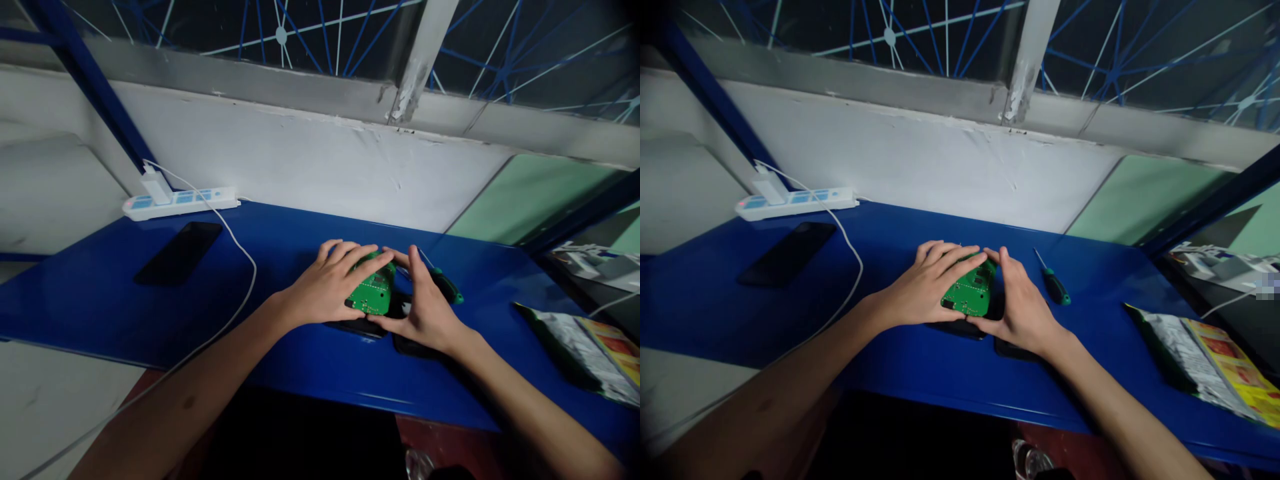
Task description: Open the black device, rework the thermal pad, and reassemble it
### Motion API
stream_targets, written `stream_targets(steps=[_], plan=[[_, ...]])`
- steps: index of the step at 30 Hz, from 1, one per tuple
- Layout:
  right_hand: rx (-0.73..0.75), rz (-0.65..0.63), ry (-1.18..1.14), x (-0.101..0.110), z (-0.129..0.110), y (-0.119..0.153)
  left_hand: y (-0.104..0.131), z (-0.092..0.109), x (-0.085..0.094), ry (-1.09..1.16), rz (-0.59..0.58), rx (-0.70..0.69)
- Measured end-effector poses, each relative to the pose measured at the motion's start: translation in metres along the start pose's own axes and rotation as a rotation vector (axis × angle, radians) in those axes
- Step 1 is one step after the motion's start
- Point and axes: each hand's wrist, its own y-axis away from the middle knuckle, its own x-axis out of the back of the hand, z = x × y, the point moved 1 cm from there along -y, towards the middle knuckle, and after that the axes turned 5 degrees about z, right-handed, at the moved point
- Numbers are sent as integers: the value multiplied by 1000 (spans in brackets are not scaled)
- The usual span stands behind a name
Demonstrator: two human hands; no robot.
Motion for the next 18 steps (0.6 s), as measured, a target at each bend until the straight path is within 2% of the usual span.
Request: stream_targets(steps=[4,9,13,18], plan=[[-39,15,-95,4,-1,0,-1,-1,5,105,99,43],[-92,-10,-168,4,0,1,-2,-1,7,427,223,56],[-151,-80,-230,1,-1,1,1,-1,1,630,209,80],[-194,-113,-291,-3,-2,0,-1,-2,-2,727,227,47]])
